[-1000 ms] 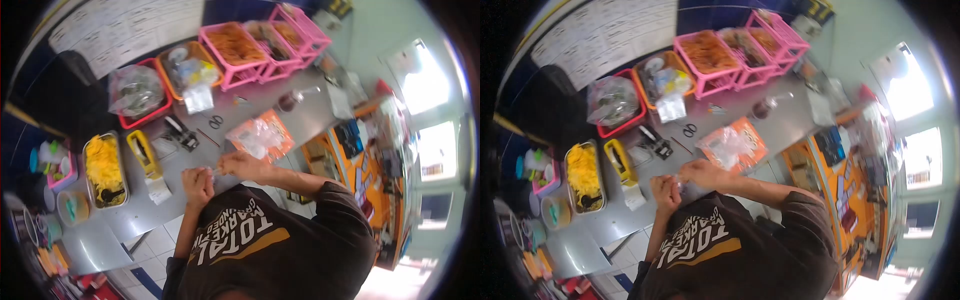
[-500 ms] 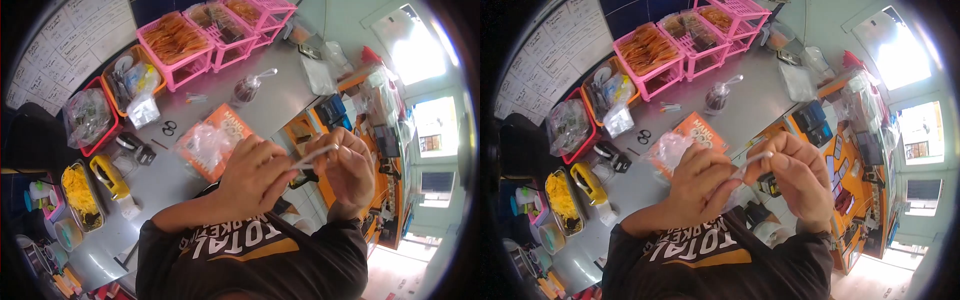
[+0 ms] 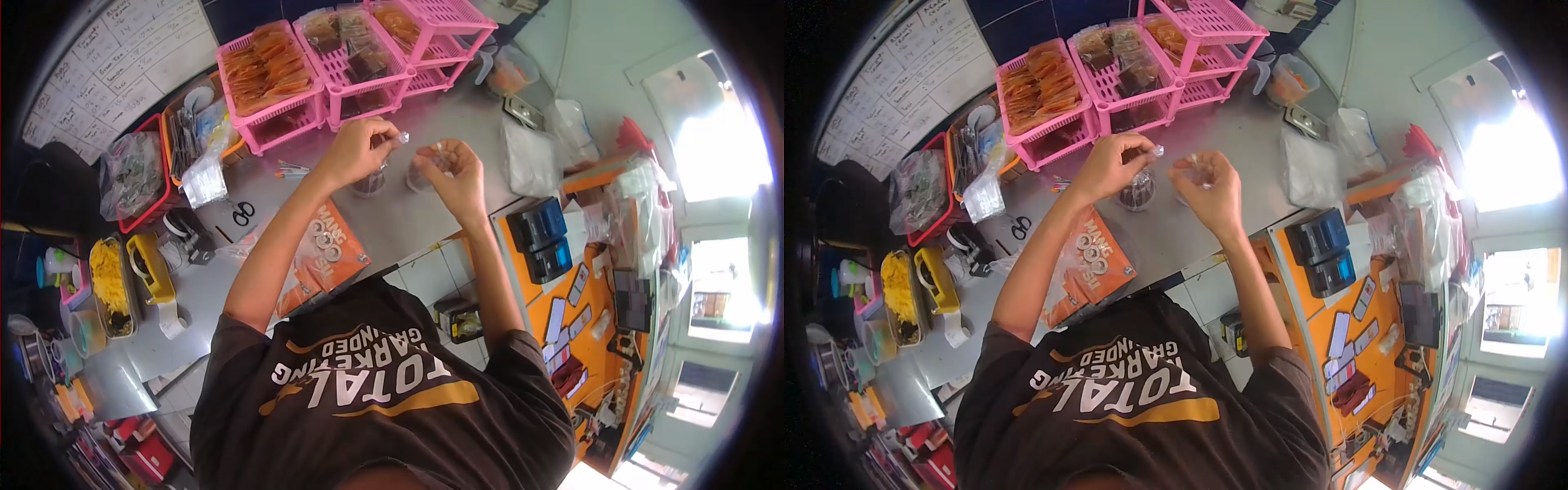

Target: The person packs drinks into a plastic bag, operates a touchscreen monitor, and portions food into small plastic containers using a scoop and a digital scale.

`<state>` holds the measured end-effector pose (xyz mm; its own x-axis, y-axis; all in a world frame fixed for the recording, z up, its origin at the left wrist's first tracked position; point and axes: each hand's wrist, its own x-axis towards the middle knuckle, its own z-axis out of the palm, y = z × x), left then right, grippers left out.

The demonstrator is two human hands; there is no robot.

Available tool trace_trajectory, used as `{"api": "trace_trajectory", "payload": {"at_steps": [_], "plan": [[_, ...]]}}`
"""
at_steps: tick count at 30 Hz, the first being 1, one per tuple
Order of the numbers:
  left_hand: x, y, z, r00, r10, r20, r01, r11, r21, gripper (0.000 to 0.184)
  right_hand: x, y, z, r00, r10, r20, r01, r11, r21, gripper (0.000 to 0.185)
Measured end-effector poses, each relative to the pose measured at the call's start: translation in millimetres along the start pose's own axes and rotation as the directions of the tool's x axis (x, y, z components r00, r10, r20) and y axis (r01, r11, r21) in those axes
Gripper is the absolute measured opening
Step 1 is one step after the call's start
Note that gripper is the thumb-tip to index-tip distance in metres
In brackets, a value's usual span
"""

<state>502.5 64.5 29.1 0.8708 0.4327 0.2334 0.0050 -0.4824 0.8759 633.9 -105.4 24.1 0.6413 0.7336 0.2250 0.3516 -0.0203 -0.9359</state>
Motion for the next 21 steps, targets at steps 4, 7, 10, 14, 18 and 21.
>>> {"api": "trace_trajectory", "payload": {"at_steps": [4,7,10,14,18,21], "plan": [[6,2,-5,1.0,0.028,0.013,-0.028,1.0,-0.015,0.009,27,1,21,0.999,-0.002,0.052,-0.001,0.997,0.071,0.032],[3,5,-14,0.998,-0.034,-0.049,0.035,0.999,0.013,0.006,43,-4,31,0.979,-0.08,0.189,0.079,0.997,0.012,0.023],[-8,0,-25,0.99,-0.091,-0.103,0.092,0.996,-0.002,0.008,44,-14,45,0.961,-0.16,0.224,0.169,0.985,-0.022,0.015],[-25,2,-49,0.994,-0.046,-0.097,0.051,0.997,0.05,0.006,44,-1,61,0.945,-0.154,0.287,0.117,0.983,0.141,0.014],[-86,39,-107,0.98,-0.096,-0.173,0.126,0.977,0.171,0.02,40,-4,61,0.898,0.051,0.438,-0.174,0.954,0.246,0.015],[-175,73,-153,0.963,-0.269,0.006,0.247,0.895,0.372,0.049,52,-25,44,0.736,0.154,0.66,-0.272,0.959,0.08,0.019]]}}
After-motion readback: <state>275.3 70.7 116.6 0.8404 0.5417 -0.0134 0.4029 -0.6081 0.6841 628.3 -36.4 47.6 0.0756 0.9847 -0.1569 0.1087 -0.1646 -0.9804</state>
